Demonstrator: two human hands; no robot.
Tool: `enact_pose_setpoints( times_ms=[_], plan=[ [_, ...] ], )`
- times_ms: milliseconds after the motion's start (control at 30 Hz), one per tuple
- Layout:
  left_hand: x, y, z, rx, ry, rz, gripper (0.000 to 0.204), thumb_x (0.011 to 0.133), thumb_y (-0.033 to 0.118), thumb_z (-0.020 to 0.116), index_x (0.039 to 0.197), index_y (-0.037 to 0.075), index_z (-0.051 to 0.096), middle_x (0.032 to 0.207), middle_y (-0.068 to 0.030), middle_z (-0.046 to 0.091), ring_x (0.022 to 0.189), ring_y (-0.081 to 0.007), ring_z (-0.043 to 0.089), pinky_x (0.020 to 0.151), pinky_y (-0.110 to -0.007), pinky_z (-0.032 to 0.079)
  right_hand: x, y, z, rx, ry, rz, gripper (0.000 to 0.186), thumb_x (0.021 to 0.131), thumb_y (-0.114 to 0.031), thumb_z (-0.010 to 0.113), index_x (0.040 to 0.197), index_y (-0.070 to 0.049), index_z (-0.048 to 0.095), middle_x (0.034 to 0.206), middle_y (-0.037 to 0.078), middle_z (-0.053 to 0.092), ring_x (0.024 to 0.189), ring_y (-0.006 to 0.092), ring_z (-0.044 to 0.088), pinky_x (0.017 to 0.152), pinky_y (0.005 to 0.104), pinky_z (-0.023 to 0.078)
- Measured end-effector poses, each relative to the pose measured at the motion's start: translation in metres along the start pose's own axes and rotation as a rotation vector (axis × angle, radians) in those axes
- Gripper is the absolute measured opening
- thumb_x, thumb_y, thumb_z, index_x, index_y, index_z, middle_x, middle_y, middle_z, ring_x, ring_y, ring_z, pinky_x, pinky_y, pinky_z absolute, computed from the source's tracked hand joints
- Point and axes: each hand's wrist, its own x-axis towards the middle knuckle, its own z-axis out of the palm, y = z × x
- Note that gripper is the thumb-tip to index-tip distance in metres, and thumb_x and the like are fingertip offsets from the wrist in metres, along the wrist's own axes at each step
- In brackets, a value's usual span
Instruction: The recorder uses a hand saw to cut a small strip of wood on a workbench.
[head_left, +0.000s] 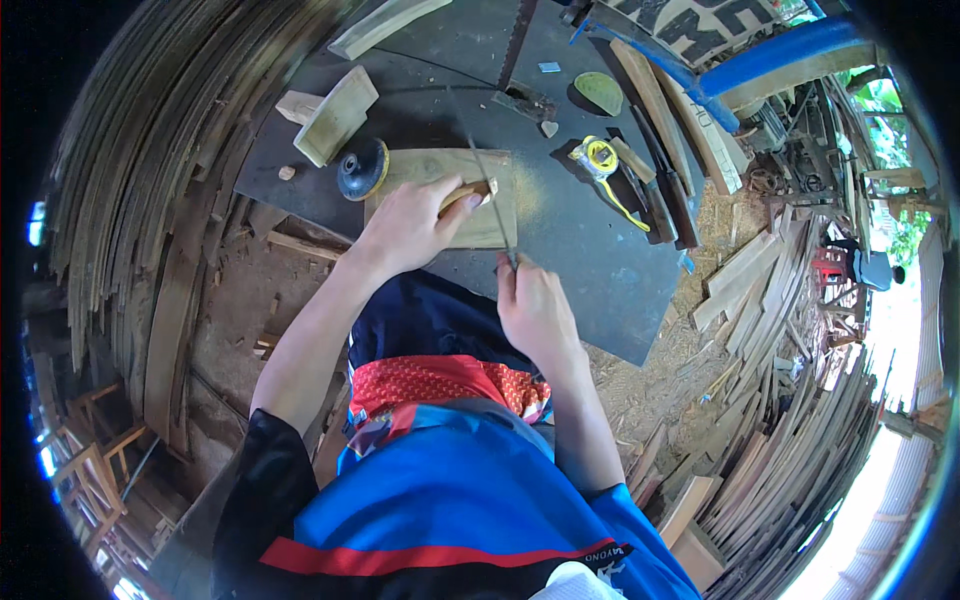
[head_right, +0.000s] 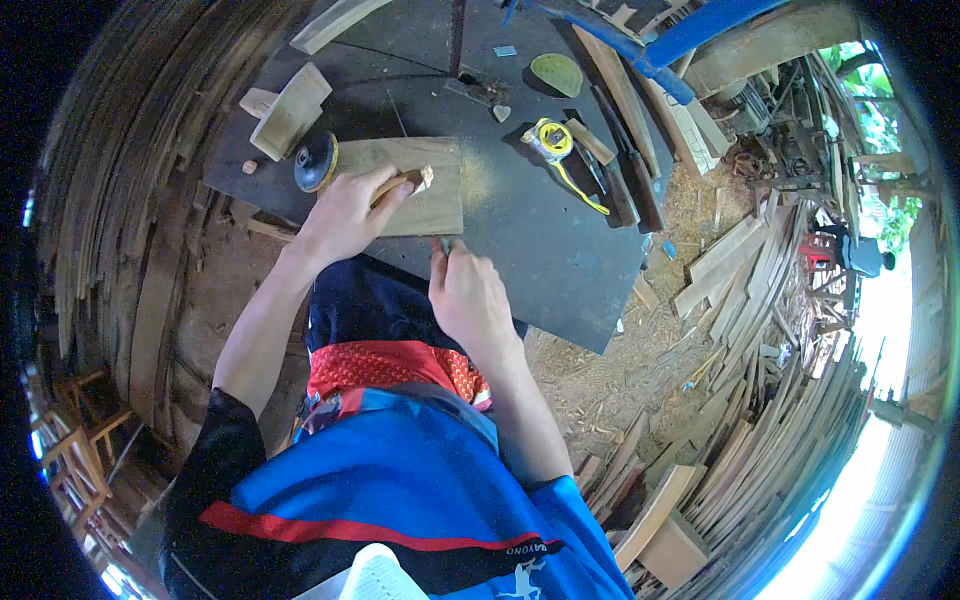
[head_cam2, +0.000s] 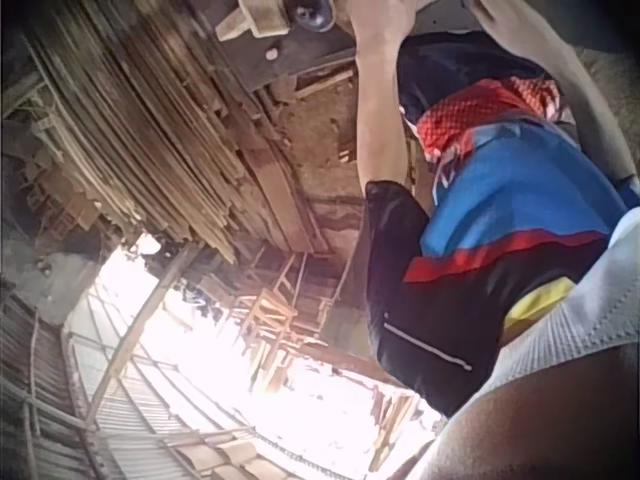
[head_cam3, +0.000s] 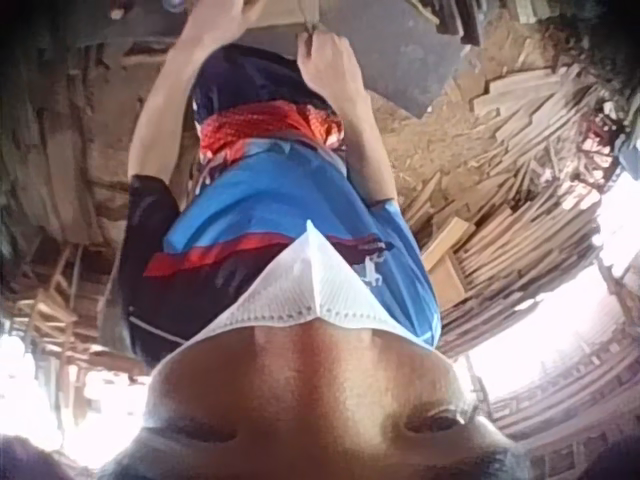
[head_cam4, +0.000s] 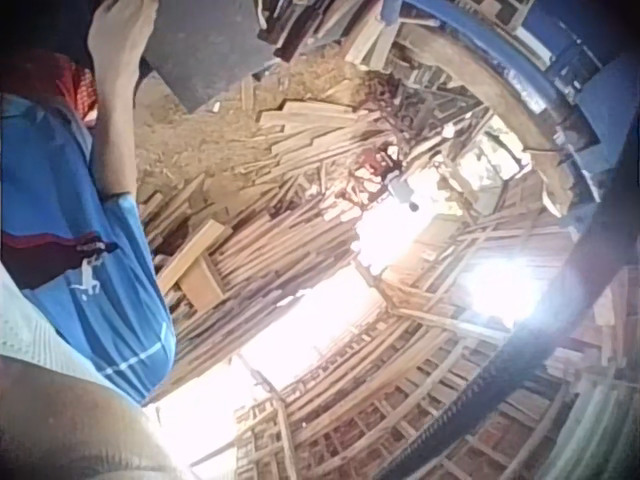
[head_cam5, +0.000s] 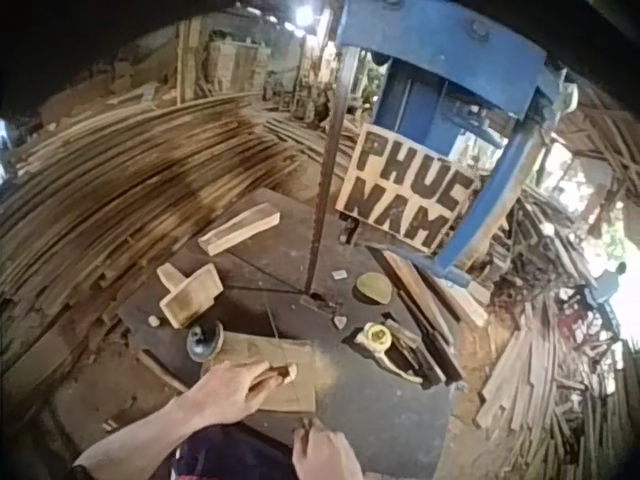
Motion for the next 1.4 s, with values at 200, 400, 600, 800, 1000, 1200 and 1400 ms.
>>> enact_pose_setpoints(
  times_ms=[200, 400, 600, 800, 1000, 1200, 1400],
  plan=[
    [0.005, -0.014, -0.017, -0.413, -0.326, -0.284, 0.044, 0.104, 0.044, 0.052, 0.092, 0.003, 0.061, 0.068, -0.0006, 0.054, 0.059, -0.0092, 0.048, 0.053, -0.027, 0.039, 0.005, -0.007, -0.001, -0.021, -0.07, 0.003, 0.035, 0.104, -0.023, 0.05, 0.089, 0.006, 0.062, 0.072, 0.032, 0.062, 0.074, 0.0511, 0.063, 0.067, 0.0587, 0.048],
    [0.002, -0.017, -0.013, -0.592, -0.392, -0.485, 0.045, 0.103, 0.046, 0.055, 0.103, 0.003, 0.067, 0.067, -0.0019, 0.057, 0.059, -0.0105, 0.054, 0.053, -0.028, 0.042, 0.001, -0.013, -0.002, -0.041, -0.049, 0.011, 0.037, 0.104, -0.025, 0.049, 0.09, 0.007, 0.062, 0.072, 0.033, 0.063, 0.074, 0.0513, 0.063, 0.068, 0.0588, 0.049],
    [-0.013, -0.014, 0.015, 0.079, 0.065, -0.012, 0.029, 0.098, 0.029, 0.062, 0.112, 0.003, 0.062, 0.077, -0.0252, 0.068, 0.072, -0.0438, 0.068, 0.061, -0.052, 0.052, 0.003, -0.011, 0.003, 0.024, -0.056, 0.023, 0.038, 0.104, -0.025, 0.049, 0.088, 0.007, 0.062, 0.074, 0.033, 0.063, 0.077, 0.0519, 0.063, 0.07, 0.0585, 0.049],
    [-0.004, -0.009, 0.032, 0.176, 0.103, 0.026, 0.028, 0.098, 0.029, 0.062, 0.113, 0.005, 0.062, 0.079, -0.0187, 0.07, 0.071, -0.0401, 0.069, 0.06, -0.05, 0.054, 0.007, 0.009, 0.009, -0.013, 0.014, 0.022, 0.038, 0.104, -0.026, 0.049, 0.086, 0.005, 0.061, 0.074, 0.033, 0.063, 0.075, 0.052, 0.064, 0.069, 0.0583, 0.051],
    [0.027, -0.013, 0.077, 0.166, 0.148, 0.205, 0.026, 0.092, 0.025, 0.066, 0.111, 0.006, 0.064, 0.11, -0.0118, 0.06, 0.101, -0.0326, 0.063, 0.085, -0.045, 0.053, 0.008, 0.046, 0.009, 0.043, 0.115, 0.051, 0.034, 0.104, -0.021, 0.048, 0.085, 0.005, 0.058, 0.073, 0.034, 0.062, 0.073, 0.0524, 0.063, 0.065, 0.0582, 0.051],
    [0.045, -0.024, 0.102, 0.27, 0.175, 0.306, 0.026, 0.09, 0.023, 0.069, 0.111, 0.007, 0.065, 0.113, -0.0098, 0.057, 0.108, -0.0305, 0.058, 0.09, -0.044, 0.049, 0.02, 0.064, 0.019, 0.077, 0.161, 0.089, 0.034, 0.105, -0.021, 0.047, 0.087, 0.006, 0.057, 0.075, 0.035, 0.062, 0.077, 0.0542, 0.063, 0.069, 0.0594, 0.051],
    [0.05, -0.025, 0.107, 0.255, 0.162, 0.301, 0.026, 0.091, 0.021, 0.067, 0.111, 0.005, 0.064, 0.111, -0.01, 0.058, 0.106, -0.0301, 0.059, 0.09, -0.044, 0.049, 0.029, 0.067, 0.014, 0.07, 0.142, 0.078, 0.035, 0.105, -0.021, 0.046, 0.088, 0.007, 0.058, 0.079, 0.037, 0.062, 0.082, 0.0544, 0.063, 0.072, 0.0593, 0.05]
  ],
)
